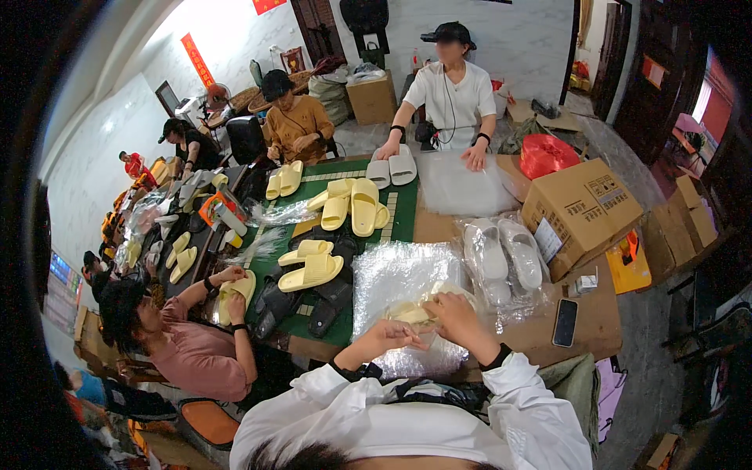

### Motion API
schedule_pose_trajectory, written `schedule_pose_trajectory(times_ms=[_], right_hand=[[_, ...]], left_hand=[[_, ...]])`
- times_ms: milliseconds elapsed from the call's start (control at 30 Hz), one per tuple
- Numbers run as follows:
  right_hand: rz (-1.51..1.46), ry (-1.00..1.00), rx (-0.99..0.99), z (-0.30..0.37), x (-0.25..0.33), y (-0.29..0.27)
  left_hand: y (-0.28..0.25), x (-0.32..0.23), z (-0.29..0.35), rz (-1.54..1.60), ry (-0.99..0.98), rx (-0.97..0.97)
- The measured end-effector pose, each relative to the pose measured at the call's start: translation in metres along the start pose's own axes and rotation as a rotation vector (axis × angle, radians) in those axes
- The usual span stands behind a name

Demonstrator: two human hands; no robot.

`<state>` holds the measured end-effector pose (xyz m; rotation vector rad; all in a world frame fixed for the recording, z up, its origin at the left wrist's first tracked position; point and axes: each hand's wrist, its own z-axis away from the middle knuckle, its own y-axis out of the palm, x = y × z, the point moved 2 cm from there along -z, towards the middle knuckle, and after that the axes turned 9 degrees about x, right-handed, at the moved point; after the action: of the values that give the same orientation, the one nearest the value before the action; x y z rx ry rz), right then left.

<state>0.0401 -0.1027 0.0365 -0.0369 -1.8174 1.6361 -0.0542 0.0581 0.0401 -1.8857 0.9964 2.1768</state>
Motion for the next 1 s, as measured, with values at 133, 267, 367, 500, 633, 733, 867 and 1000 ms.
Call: schedule_pose_trajectory(times_ms=[133,267,367,500,633,733,867,1000], right_hand=[[0.245,-0.105,-0.301,-0.005,0.017,-0.019],[0.003,-0.129,-0.099,-0.012,0.001,-0.004],[0.015,0.006,0.004,-0.016,-0.001,-0.016],[0.246,-0.028,-0.24,-0.016,-0.014,-0.042],[0.506,0.054,-0.454,-0.005,-0.033,-0.089],[0.62,-0.013,-0.779,0.018,-0.032,-0.122],[0.704,0.074,-0.874,0.043,-0.047,-0.107],[0.611,0.407,-0.567,0.055,-0.105,-0.027]], left_hand=[[-0.005,-0.005,0.005,-0.061,-0.004,-0.003],[-0.01,0.0,0.008,-0.077,0.005,0.027],[-0.007,-0.007,0.007,-0.091,0.025,-0.019],[0.0,-0.024,0.002,-0.2,0.116,-0.055],[-0.001,-0.02,0.002,-0.093,0.107,-0.064],[-0.003,-0.006,0.003,-0.177,0.038,-0.058],[-0.008,0.018,0.004,-0.223,-0.022,-0.109],[-0.01,0.032,-0.004,-0.267,-0.064,-0.156]])
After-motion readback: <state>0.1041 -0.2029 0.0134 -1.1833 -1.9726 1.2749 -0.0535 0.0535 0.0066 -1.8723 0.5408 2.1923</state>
